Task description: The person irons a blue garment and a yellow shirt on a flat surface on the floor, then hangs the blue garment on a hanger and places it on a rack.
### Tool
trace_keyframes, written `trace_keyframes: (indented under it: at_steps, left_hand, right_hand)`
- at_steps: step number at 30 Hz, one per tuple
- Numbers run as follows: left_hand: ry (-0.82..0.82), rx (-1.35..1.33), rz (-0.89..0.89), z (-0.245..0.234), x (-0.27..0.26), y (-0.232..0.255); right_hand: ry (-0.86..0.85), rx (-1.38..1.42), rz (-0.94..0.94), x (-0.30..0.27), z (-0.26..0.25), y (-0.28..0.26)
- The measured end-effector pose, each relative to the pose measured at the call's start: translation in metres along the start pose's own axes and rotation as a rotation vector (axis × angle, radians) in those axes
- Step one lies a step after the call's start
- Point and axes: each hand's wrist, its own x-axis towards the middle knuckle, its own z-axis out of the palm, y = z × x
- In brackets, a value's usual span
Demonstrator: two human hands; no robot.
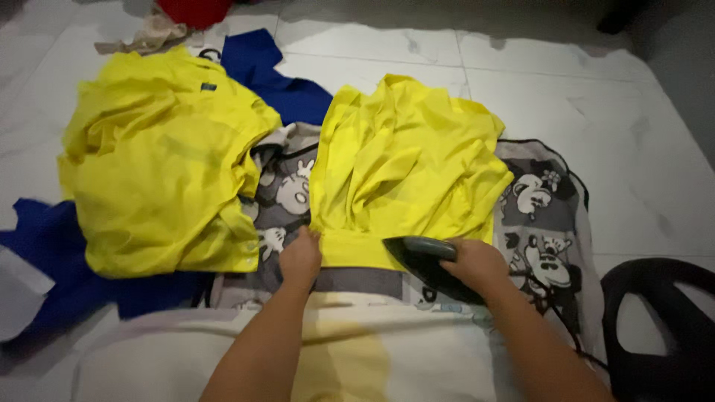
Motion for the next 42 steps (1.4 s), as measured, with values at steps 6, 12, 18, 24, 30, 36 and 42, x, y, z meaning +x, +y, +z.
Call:
trace_keyframes:
  at_steps: [6,12,18,24,30,36,42]
  left_hand:
    - [0.0,0.028,-0.043,-0.014,-0.009,0.005]
    - [0.369,0.212,0.146,-0.011,-0.018,0.002]
    - [0.269,0.025,0.066,-0.011,-0.013,-0.004]
    - [0.309,0.093,0.062,-0.01,-0.012,-0.003]
    - [0.278,0.119,0.049,-0.006,-0.012,-0.006]
    - [0.247,0.003,-0.017,0.001,-0.005,-0.011]
    - [0.252,-0.034,-0.019,0.0,-0.008,-0.013]
  right_hand:
    - [-0.014,-0.055,0.11,-0.006,-0.012,0.026]
    - [-0.045,-0.105,0.044,-0.007,-0.018,0.022]
    - [-0.007,-0.074,0.105,-0.003,-0.016,0.017]
    - [-0.023,-0.108,0.07,-0.001,-0.014,0.016]
    - [0.048,0.002,-0.025,0.003,-0.01,-0.002]
    - [-0.007,-0.028,-0.062,0.014,-0.009,-0.045]
    - [-0.01,0.012,-0.153,0.018,-0.004,-0.099]
